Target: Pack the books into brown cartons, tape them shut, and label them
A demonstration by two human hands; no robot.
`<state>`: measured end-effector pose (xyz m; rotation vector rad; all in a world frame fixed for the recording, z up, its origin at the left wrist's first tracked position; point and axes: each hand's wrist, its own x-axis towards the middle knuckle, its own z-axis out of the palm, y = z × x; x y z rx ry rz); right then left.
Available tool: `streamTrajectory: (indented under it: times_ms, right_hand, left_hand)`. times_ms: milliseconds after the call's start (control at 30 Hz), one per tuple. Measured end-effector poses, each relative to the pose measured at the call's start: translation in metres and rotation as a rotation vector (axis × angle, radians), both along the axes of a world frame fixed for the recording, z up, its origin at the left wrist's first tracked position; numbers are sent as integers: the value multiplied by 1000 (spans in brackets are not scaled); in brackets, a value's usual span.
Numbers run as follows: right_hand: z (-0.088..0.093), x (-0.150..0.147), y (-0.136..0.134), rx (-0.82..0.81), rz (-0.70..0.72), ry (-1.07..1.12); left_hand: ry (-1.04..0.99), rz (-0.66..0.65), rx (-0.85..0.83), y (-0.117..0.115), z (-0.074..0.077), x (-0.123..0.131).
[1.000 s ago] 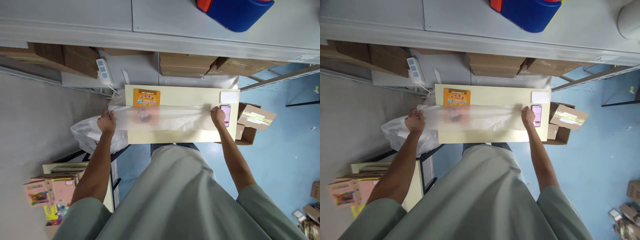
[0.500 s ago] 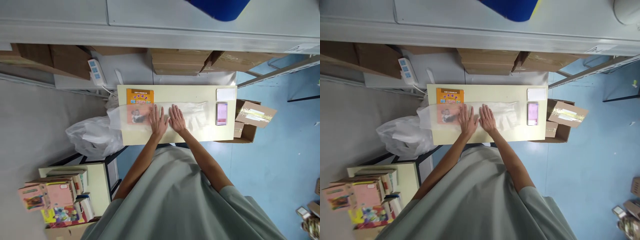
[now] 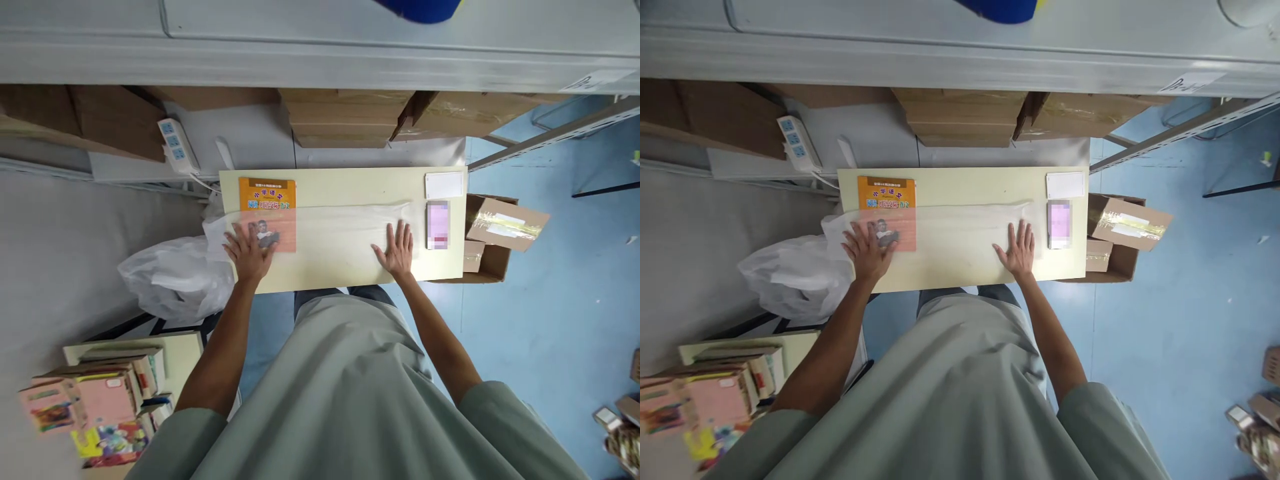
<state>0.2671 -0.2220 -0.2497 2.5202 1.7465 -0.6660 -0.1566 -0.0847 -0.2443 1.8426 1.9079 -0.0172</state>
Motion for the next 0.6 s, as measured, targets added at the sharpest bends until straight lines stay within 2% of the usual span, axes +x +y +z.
streamTrajectory:
  times_ms: [133,233,333,433,533,600]
  right_hand:
    - [12,-6,2,-36,25,-45]
    - [21,-32,12,-14,86,-8]
    - [24,-85,33,38,220,120]
    - [21,-153,59,87,360,243]
    - [14,-210,77,121,497,306]
    - [7,-233,80,130,558,325]
  left_hand:
    - [-15,0,-5,3,4,-5]
    - [-48,39,68,12,11,-2]
    - [-70,76,127,36,18,1]
    - [-70,106,125,72,23,7]
    - [-69,147,104,106,20,16]
    - [-48,189,76,124,12,21]
